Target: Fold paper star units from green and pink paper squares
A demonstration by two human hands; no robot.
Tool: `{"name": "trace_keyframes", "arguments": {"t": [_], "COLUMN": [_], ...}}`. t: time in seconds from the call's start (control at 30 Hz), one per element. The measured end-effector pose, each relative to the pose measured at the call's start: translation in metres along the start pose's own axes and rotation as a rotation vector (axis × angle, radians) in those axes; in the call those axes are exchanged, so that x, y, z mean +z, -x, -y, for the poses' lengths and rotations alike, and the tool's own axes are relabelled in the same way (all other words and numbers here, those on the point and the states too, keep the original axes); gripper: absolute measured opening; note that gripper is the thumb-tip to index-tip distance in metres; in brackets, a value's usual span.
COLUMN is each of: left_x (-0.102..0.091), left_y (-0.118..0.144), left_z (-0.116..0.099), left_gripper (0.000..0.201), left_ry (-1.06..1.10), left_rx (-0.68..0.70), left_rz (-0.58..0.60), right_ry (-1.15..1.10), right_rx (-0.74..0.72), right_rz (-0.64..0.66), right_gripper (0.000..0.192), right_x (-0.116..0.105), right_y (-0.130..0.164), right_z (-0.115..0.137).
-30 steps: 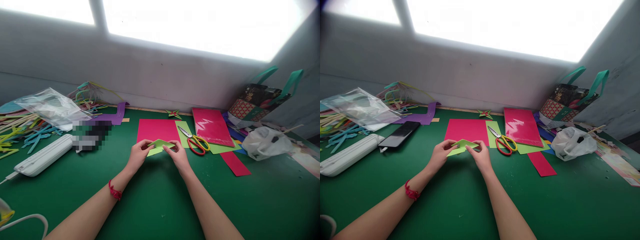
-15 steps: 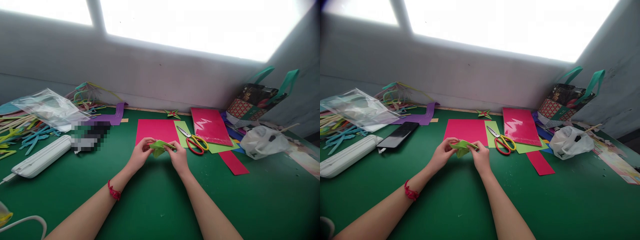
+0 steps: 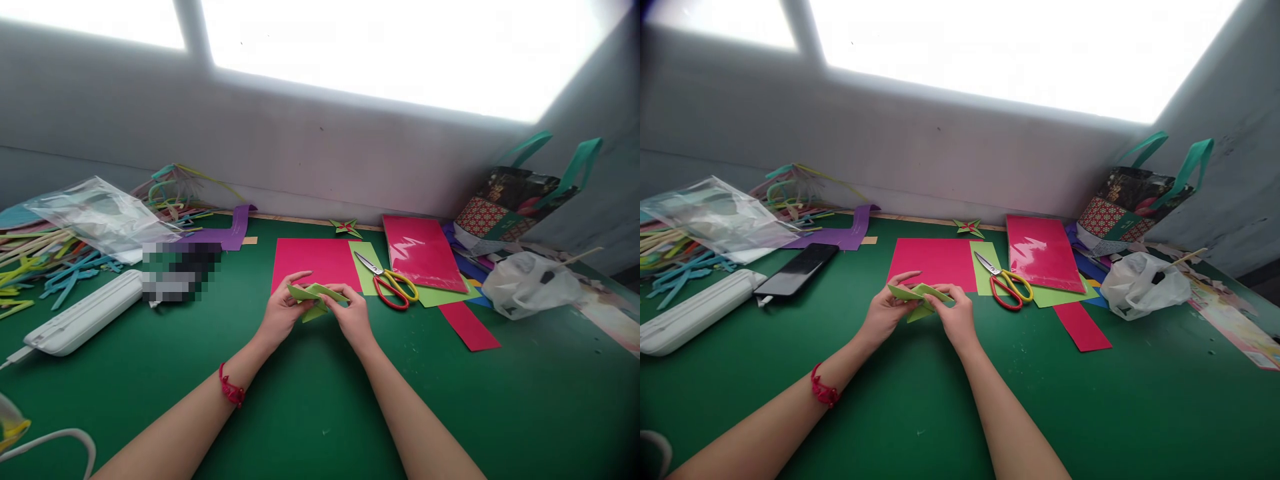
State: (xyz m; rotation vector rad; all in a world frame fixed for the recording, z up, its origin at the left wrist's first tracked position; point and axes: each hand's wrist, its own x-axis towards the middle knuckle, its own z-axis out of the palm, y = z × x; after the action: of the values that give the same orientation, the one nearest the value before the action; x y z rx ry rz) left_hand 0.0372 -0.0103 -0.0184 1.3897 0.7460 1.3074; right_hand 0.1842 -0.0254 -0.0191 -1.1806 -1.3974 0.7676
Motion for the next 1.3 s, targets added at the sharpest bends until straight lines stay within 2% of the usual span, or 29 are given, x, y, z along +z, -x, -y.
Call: {"name": "trace_keyframes", "arguments": {"t": [0.1,0.2,0.3,0.37,0.43,0.5,0.63,0.73,0.83,0.97,1.2,1.3], "left_x": [-0.002,-0.001,-0.001,-0.002,-0.002,-0.002,-0.001,-0.001,-0.002,0.0,-0.002,-0.003], "left_y": [-0.001,-0.002,-0.003,-0.003,-0.004,-0.004,-0.004,-0.003,-0.001,0.0,0.0,0.001], "left_z": [-0.003,0.0,0.006,0.008,0.007,0.004,0.001,0.003,0.004,0.002,0.008,0.01], "left_gripper": [0.005,0.01,0.023,0.029,0.033,0.038,0.048,0.04,0.032,0.034,0.035,0.037], "left_ry": [-0.026,0.017,0.054,0.075,0.092,0.105,0.159,0.139,0.088,0.09,0.102,0.12], "left_rx": [0.04,-0.028,-0.139,-0.158,-0.15,-0.151,-0.186,-0.219,-0.255,-0.293,-0.355,-0.369], "left_rz": [0.0,-0.022,-0.161,-0.251,-0.283,-0.279,-0.207,-0.19,-0.188,-0.176,-0.239,-0.285], "right_ry": [-0.072,-0.098,-0.135,-0.198,-0.284,-0.349,-0.377,-0.352,-0.31,-0.236,-0.173,-0.151], "right_rx": [0.075,0.063,0.091,0.16,0.23,0.265,0.232,0.22,0.274,0.333,0.336,0.314], "right_rz": [0.037,0.017,0.03,0.072,0.13,0.141,0.028,0.004,0.036,0.076,0.14,0.109], "right_gripper": [0.017,0.016,0.018,0.018,0.022,0.028,0.025,0.028,0.032,0.03,0.03,0.032], "right_x": [-0.001,-0.002,-0.001,0.001,0.003,0.004,0.006,0.006,0.005,0.003,0.001,0.003], "right_y": [-0.002,-0.003,-0.002,-0.001,0.0,0.001,0.0,0.0,0.001,0.003,0.002,0.003], "right_z": [0.001,0.003,0.006,0.007,0.006,0.004,0.0,-0.001,-0.004,-0.009,-0.005,-0.006]}}
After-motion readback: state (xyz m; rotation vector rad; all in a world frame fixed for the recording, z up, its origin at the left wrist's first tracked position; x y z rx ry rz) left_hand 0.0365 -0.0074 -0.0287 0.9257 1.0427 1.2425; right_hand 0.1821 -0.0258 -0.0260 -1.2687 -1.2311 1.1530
